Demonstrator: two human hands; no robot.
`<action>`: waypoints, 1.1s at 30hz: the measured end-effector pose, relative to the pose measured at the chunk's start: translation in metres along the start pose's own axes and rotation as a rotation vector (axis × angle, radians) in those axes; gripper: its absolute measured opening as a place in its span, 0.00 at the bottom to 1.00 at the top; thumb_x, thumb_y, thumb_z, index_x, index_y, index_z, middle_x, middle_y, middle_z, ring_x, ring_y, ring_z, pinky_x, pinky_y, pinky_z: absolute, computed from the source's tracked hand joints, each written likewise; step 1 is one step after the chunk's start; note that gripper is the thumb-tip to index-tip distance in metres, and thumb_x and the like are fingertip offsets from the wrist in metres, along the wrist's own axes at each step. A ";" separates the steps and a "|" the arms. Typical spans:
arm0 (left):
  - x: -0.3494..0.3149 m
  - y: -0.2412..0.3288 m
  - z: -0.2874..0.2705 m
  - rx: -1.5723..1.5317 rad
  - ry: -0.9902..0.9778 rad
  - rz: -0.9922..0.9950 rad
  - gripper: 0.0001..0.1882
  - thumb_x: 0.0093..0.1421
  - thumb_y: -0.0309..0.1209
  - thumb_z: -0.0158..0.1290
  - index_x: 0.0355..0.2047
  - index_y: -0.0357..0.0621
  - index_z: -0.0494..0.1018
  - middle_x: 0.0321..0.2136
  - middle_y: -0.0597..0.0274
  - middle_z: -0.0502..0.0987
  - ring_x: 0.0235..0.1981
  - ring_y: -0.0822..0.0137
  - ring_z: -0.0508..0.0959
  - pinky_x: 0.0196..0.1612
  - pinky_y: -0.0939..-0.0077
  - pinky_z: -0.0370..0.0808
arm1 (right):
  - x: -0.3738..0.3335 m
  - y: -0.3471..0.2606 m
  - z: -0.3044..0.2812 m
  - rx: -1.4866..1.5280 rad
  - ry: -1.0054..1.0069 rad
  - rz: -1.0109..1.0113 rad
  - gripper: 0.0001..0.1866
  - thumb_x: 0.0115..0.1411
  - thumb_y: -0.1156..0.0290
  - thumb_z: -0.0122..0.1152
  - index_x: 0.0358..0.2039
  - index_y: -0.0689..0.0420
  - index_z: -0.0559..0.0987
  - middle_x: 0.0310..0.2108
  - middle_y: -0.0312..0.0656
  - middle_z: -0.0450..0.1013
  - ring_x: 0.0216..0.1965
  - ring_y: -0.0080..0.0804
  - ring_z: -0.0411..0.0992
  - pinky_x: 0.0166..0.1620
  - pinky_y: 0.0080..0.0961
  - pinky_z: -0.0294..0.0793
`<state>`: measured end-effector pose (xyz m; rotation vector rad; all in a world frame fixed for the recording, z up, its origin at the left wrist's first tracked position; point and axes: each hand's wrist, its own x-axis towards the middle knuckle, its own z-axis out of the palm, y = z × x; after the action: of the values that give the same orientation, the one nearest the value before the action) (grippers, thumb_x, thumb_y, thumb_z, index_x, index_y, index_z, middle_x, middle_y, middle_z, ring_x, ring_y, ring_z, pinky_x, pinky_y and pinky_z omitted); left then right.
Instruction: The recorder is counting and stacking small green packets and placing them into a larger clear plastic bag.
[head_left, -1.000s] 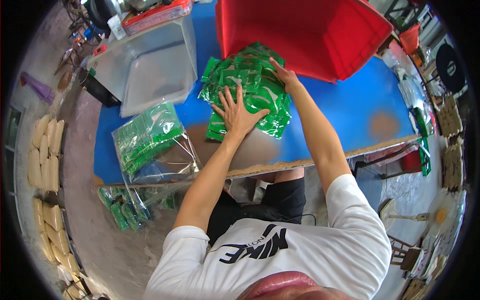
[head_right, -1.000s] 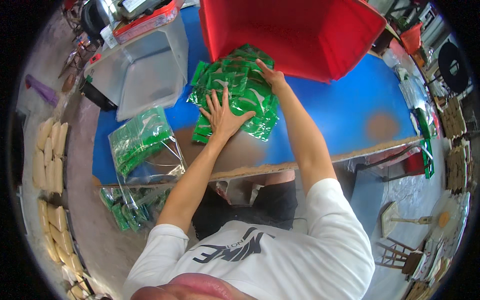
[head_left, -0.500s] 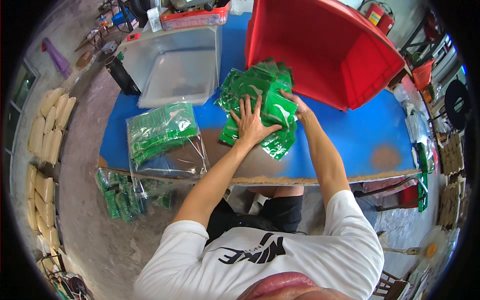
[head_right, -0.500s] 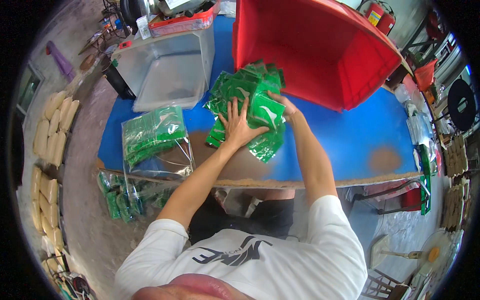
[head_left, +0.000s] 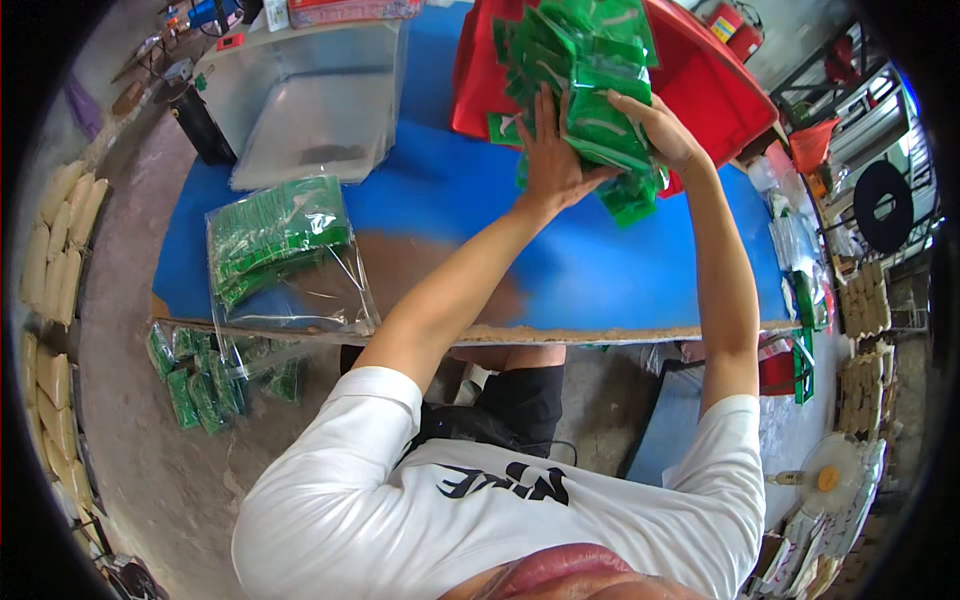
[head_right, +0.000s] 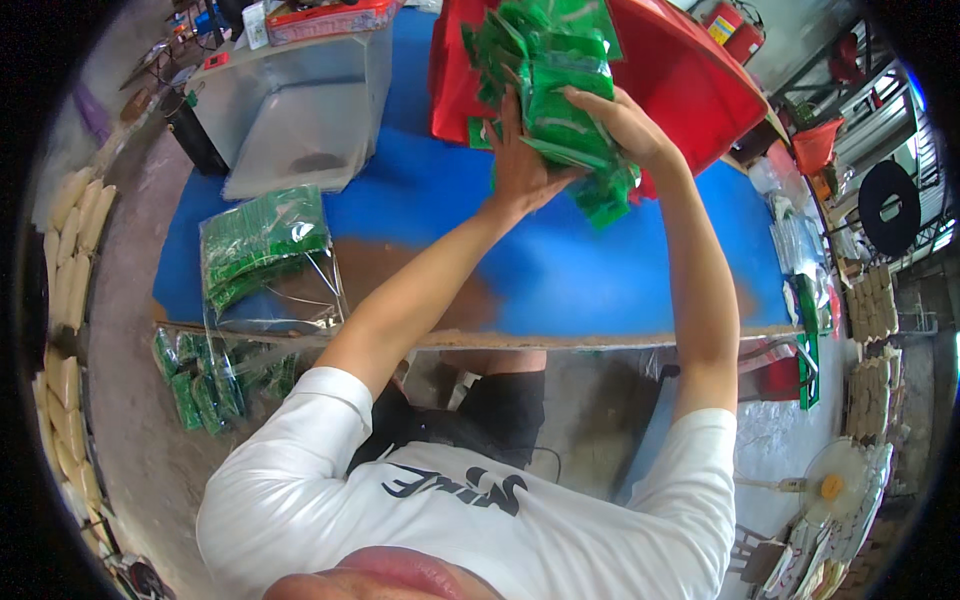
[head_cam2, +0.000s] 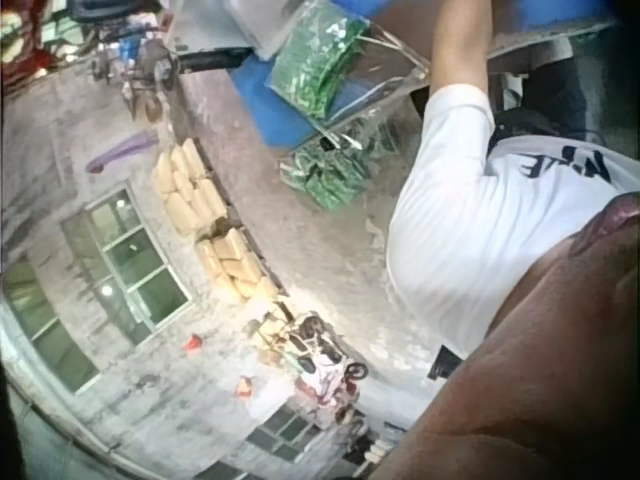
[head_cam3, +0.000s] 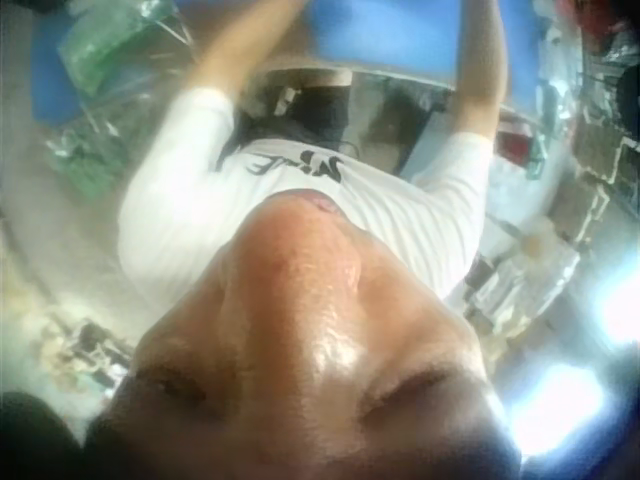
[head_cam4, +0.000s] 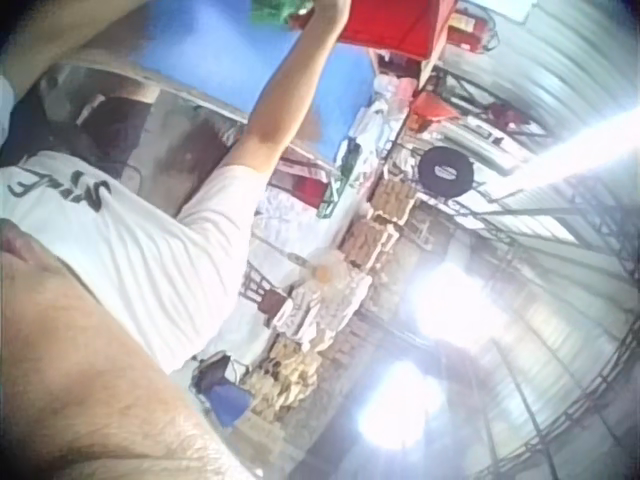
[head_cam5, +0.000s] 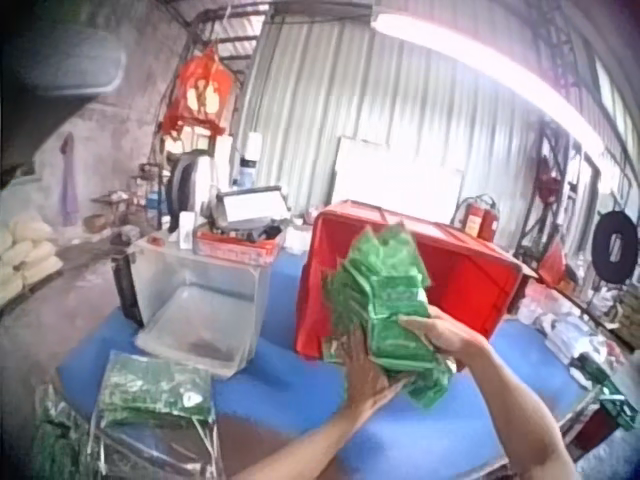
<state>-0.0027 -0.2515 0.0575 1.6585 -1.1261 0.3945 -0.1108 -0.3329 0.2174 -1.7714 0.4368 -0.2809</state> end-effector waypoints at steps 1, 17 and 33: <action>-0.002 0.002 0.002 0.080 -0.021 0.052 0.71 0.41 0.70 0.63 0.73 0.41 0.41 0.73 0.36 0.37 0.74 0.38 0.38 0.68 0.27 0.38 | 0.000 0.006 0.002 -0.157 -0.014 -0.081 0.22 0.67 0.62 0.58 0.56 0.63 0.74 0.49 0.43 0.77 0.47 0.33 0.77 0.52 0.30 0.77; -0.177 -0.032 -0.150 -0.124 -0.176 -0.463 0.25 0.58 0.34 0.64 0.53 0.39 0.72 0.52 0.49 0.73 0.53 0.53 0.75 0.55 0.61 0.72 | 0.068 0.186 0.031 -0.734 0.510 -0.375 0.53 0.48 0.20 0.53 0.68 0.40 0.66 0.71 0.53 0.52 0.72 0.61 0.46 0.66 0.73 0.45; -0.209 -0.017 -0.178 0.343 -0.481 -0.064 0.48 0.47 0.57 0.67 0.61 0.38 0.68 0.68 0.41 0.54 0.70 0.37 0.49 0.67 0.29 0.44 | -0.007 0.213 0.139 -0.820 0.909 -0.509 0.26 0.63 0.56 0.62 0.55 0.59 0.74 0.58 0.56 0.68 0.61 0.58 0.64 0.62 0.52 0.63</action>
<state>-0.0471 0.0047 -0.0310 2.1608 -1.4072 0.1515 -0.0896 -0.2504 -0.0227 -2.4763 0.8062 -1.4666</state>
